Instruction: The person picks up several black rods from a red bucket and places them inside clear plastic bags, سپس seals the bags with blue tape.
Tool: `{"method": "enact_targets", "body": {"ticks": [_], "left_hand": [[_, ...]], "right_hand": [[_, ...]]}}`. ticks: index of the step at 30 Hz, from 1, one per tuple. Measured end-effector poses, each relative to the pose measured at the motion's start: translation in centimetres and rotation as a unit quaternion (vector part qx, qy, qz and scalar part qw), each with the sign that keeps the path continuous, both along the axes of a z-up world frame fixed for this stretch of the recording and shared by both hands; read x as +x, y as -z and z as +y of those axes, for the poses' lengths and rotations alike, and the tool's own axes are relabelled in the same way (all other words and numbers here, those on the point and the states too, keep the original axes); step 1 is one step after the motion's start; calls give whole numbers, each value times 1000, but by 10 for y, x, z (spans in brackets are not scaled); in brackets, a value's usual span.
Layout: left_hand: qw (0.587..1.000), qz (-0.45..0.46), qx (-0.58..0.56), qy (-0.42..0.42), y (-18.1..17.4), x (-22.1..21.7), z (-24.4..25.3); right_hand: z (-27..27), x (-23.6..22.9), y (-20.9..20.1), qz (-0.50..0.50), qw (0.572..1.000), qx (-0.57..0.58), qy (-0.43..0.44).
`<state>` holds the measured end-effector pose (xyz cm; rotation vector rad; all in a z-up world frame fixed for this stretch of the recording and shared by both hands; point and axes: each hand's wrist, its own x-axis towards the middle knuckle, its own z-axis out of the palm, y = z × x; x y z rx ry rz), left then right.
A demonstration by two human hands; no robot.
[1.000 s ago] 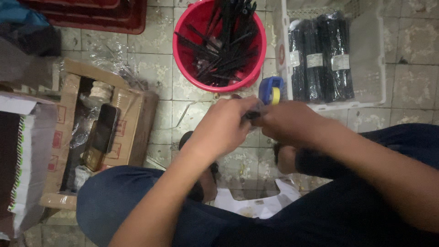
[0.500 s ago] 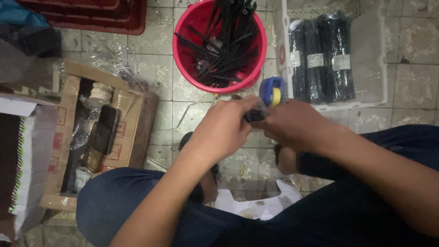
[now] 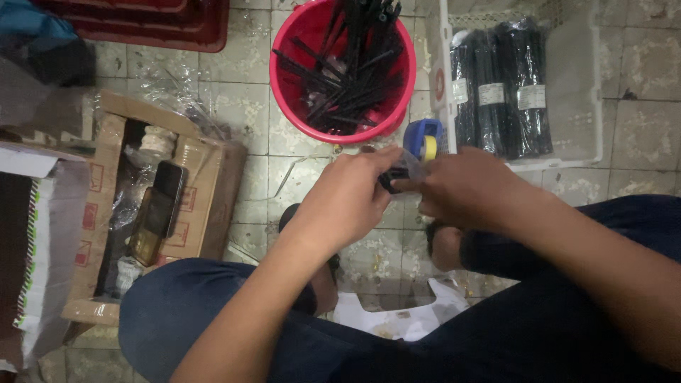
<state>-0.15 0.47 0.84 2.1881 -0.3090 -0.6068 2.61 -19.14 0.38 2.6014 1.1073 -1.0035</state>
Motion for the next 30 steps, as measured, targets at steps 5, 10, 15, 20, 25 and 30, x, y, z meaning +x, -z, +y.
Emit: {"method": "enact_targets", "body": {"ticks": [5, 10, 15, 20, 25, 30], "left_hand": [[1000, -5, -3, 1, 11, 1, -3], [1000, -13, 12, 10, 7, 1, 0], [1000, -21, 0, 13, 11, 1, 0], [999, -14, 36, 18, 14, 2, -6], [997, 8, 68, 27, 11, -1, -8], [995, 4, 90, 48, 22, -4, -12]], "right_hand": [[0, 2, 2, 10, 1000, -9, 6], [-3, -4, 11, 9, 1000, -9, 18], [0, -3, 11, -32, 999, -26, 18], [0, -6, 37, -87, 996, -21, 5], [-5, -10, 51, -101, 995, -10, -9], [-10, -6, 76, -111, 993, -30, -6]]}}
